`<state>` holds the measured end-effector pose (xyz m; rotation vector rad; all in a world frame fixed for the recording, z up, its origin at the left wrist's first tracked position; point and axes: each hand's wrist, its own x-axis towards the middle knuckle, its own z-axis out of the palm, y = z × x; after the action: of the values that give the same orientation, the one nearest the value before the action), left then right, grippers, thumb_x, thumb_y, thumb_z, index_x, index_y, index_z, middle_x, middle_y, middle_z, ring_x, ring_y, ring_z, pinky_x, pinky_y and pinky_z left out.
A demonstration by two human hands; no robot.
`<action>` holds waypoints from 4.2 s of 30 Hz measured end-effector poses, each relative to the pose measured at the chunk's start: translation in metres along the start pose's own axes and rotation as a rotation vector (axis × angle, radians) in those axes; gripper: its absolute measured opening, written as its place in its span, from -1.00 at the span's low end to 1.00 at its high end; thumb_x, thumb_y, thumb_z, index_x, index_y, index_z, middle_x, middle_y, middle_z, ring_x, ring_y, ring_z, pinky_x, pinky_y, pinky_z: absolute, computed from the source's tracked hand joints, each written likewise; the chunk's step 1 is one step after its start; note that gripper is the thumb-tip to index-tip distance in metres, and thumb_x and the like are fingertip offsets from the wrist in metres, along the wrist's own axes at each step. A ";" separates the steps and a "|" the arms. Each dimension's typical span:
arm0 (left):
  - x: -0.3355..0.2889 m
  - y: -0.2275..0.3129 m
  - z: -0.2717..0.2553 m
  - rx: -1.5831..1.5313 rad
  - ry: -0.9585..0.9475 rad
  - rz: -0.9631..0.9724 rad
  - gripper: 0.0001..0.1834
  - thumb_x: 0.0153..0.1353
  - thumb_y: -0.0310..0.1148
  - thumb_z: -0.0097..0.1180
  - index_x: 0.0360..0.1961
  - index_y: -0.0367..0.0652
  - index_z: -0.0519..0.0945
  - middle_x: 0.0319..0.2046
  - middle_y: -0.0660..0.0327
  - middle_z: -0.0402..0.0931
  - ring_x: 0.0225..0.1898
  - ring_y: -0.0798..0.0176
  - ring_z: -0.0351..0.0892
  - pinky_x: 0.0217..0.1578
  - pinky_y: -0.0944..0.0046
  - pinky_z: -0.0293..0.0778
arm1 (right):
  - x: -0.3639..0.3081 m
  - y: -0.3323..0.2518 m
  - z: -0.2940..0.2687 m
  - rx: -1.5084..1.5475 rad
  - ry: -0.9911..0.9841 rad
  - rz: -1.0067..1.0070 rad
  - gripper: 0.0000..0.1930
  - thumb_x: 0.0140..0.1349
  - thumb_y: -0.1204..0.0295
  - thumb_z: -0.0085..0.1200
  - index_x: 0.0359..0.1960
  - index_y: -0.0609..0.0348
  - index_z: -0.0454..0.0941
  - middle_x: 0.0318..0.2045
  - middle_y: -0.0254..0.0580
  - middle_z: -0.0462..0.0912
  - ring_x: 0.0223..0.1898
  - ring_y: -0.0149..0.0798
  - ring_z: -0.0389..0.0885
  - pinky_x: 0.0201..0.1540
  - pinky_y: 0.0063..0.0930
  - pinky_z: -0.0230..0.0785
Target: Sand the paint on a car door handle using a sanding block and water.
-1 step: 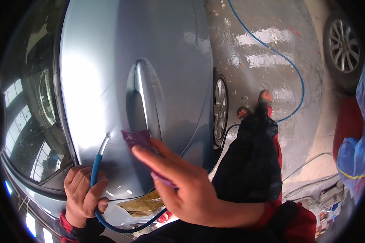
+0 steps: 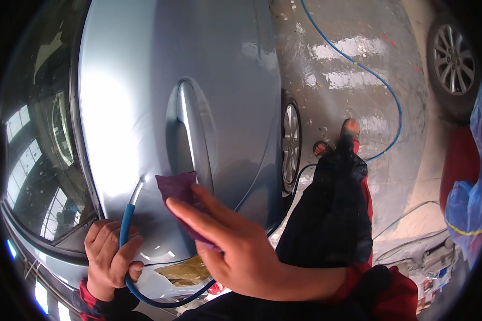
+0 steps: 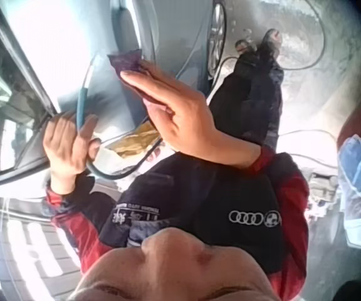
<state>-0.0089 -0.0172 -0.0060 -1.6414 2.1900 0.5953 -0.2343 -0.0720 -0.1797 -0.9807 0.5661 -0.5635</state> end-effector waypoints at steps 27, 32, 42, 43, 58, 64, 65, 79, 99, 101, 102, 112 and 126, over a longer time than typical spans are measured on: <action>-0.016 -0.011 0.005 -0.052 -0.060 -0.027 -0.57 0.61 0.05 -0.03 -0.04 -0.08 0.65 -0.26 0.12 0.66 -0.22 0.05 0.75 -0.14 0.02 0.58 | 0.004 0.023 0.025 -0.641 -0.166 0.082 -0.02 0.06 0.44 0.42 0.57 0.36 0.24 -0.32 -0.14 0.61 -0.44 -0.12 0.73 -0.36 -0.30 0.61; -0.018 -0.012 0.006 -0.077 -0.062 -0.030 -0.58 0.61 0.04 -0.03 -0.02 -0.08 0.64 -0.27 0.11 0.66 -0.25 0.06 0.75 -0.14 0.04 0.58 | 0.006 0.027 0.042 -0.340 -0.040 0.233 -0.26 0.32 0.47 0.28 0.52 0.37 0.31 -0.36 -0.03 0.65 -0.44 -0.05 0.71 -0.39 -0.19 0.56; -0.012 -0.020 0.004 -0.154 -0.041 0.001 -0.53 0.70 -0.06 -0.17 0.18 -0.24 0.59 -0.15 -0.06 0.70 -0.18 -0.08 0.74 -0.17 -0.05 0.62 | 0.021 0.014 0.037 -0.363 -0.224 0.321 -0.04 0.23 0.36 0.39 0.57 0.50 0.11 -0.13 0.25 0.67 -0.41 0.14 0.76 -0.29 -0.07 0.64; -0.012 -0.020 0.005 -0.154 -0.039 -0.004 -0.54 0.70 -0.06 -0.17 0.19 -0.23 0.58 -0.14 -0.06 0.70 -0.17 -0.08 0.74 -0.16 -0.06 0.63 | 0.021 0.014 0.039 -0.314 -0.189 0.332 -0.09 0.28 0.39 0.34 0.57 0.51 0.12 -0.20 0.20 0.69 -0.41 0.08 0.77 -0.32 -0.14 0.62; -0.020 -0.007 -0.001 -0.105 0.007 0.002 -0.62 0.54 0.01 0.11 -0.01 -0.09 0.65 -0.32 0.17 0.62 -0.27 0.09 0.71 -0.16 0.08 0.59 | 0.044 -0.021 0.040 -0.278 -0.295 0.495 -0.17 0.35 0.58 0.01 0.55 0.70 -0.14 -0.54 0.25 0.62 -0.59 0.19 0.68 -0.46 0.02 0.52; -0.023 0.007 -0.005 -0.110 0.075 0.011 -0.62 0.39 -0.07 0.19 -0.06 -0.19 0.66 -0.28 0.08 0.65 -0.25 -0.01 0.70 -0.20 -0.04 0.62 | 0.060 -0.036 0.038 0.079 -0.295 0.907 -0.51 0.45 0.48 -0.17 0.27 0.67 0.12 -0.60 0.09 0.63 -0.66 0.03 0.70 -0.55 -0.12 0.56; -0.025 0.009 -0.006 -0.110 0.084 0.010 -0.62 0.39 -0.07 0.19 -0.06 -0.19 0.66 -0.28 0.08 0.65 -0.25 -0.01 0.70 -0.20 -0.04 0.62 | 0.059 -0.045 0.041 0.070 -0.295 0.904 -0.51 0.45 0.48 -0.17 0.27 0.67 0.12 -0.60 0.09 0.63 -0.66 0.03 0.70 -0.55 -0.12 0.56; -0.023 -0.001 -0.003 -0.087 0.045 0.034 -0.61 0.48 0.03 0.18 0.02 -0.07 0.66 -0.31 0.15 0.61 -0.26 0.08 0.69 -0.17 0.05 0.60 | 0.043 -0.032 0.054 0.063 -0.243 0.792 -0.21 0.48 0.44 -0.09 0.51 0.72 -0.25 -0.38 0.49 0.66 -0.24 0.39 0.75 -0.16 0.13 0.49; -0.018 -0.007 0.003 -0.155 -0.069 0.076 -0.62 0.52 0.03 0.12 -0.06 -0.07 0.68 -0.35 0.18 0.62 -0.30 0.13 0.69 -0.17 0.07 0.61 | 0.044 -0.028 0.051 0.115 -0.215 0.805 -0.17 0.51 0.61 -0.13 0.67 0.35 -0.35 -0.56 -0.17 0.50 -0.58 -0.22 0.61 -0.45 -0.22 0.48; -0.019 -0.006 0.004 -0.154 -0.072 0.070 -0.61 0.53 0.04 0.11 -0.08 -0.07 0.69 -0.36 0.17 0.62 -0.30 0.13 0.69 -0.17 0.08 0.61 | 0.049 -0.023 0.048 0.095 -0.202 0.784 -0.15 0.50 0.62 -0.12 0.67 0.36 -0.39 -0.56 -0.16 0.49 -0.57 -0.22 0.62 -0.42 -0.23 0.49; -0.021 -0.004 0.004 -0.160 -0.081 0.071 -0.61 0.53 0.05 0.11 -0.08 -0.07 0.69 -0.35 0.17 0.63 -0.30 0.12 0.69 -0.17 0.08 0.61 | 0.040 -0.028 0.049 0.132 -0.207 0.783 -0.14 0.49 0.62 -0.10 0.66 0.38 -0.37 -0.56 -0.12 0.53 -0.57 -0.19 0.65 -0.41 -0.20 0.48; -0.019 -0.002 0.004 -0.236 -0.098 0.028 -0.54 0.63 0.04 -0.10 -0.02 -0.15 0.61 -0.23 0.05 0.70 -0.24 -0.01 0.71 -0.20 -0.05 0.56 | 0.034 -0.033 0.041 -0.011 -0.284 0.653 -0.09 0.40 0.57 0.03 0.59 0.62 -0.34 -0.54 0.28 0.60 -0.51 0.20 0.71 -0.40 0.01 0.44; -0.009 -0.005 0.010 -0.219 -0.082 0.079 -0.50 0.69 -0.03 -0.15 0.14 -0.25 0.64 -0.24 -0.03 0.71 -0.21 -0.10 0.76 -0.15 -0.08 0.64 | 0.018 -0.020 0.034 -0.033 -0.319 0.574 -0.01 0.33 0.59 0.10 0.63 0.52 -0.34 -0.55 0.25 0.62 -0.55 0.18 0.70 -0.42 -0.03 0.49</action>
<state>-0.0011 -0.0064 -0.0107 -1.6082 2.2032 0.9372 -0.2022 -0.0727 -0.1501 -0.8641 0.5379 0.1132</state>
